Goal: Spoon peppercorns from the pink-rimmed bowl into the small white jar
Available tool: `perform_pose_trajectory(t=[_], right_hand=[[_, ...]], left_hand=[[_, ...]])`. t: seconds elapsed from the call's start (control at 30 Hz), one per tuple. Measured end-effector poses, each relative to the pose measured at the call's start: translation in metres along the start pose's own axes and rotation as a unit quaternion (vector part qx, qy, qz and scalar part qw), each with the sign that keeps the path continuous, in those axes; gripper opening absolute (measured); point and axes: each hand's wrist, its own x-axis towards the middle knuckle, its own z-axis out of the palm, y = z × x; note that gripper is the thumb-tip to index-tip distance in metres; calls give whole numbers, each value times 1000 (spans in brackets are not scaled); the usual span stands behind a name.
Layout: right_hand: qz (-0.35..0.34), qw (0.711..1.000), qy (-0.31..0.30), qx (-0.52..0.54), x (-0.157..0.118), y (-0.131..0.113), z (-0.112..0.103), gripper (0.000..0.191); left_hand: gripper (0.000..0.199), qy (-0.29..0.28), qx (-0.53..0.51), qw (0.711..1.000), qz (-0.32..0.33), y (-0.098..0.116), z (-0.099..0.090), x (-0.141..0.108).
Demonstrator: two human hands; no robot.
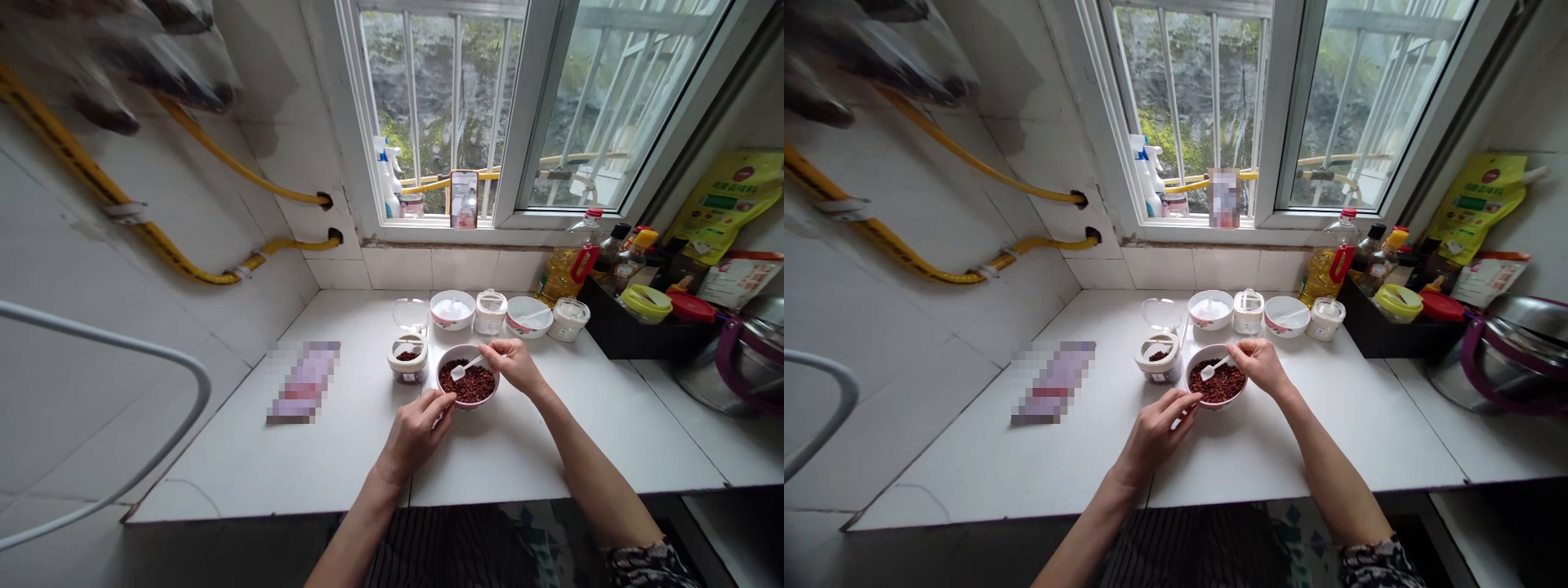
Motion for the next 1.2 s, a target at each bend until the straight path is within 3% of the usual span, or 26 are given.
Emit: perform_pose_trajectory(t=[0.17, 0.43, 0.7, 1.2], right_hand=[[-91, 993, 3, -79, -1, -6, 12, 50], [-13, 1000, 9, -5, -2, -2, 3, 51], [-74, 992, 28, -94, -1, -2, 4, 49], [-75, 990, 48, -111, -1, 0, 9, 50]], left_hand=[[19, 0, -2, 1000, 5, 0, 1, 0], [19, 0, 2, 1000, 7, 0, 0, 0], [19, -7, -4, 1000, -2, 0, 0, -1], [20, -11, 3, 1000, -8, 0, -1, 0]])
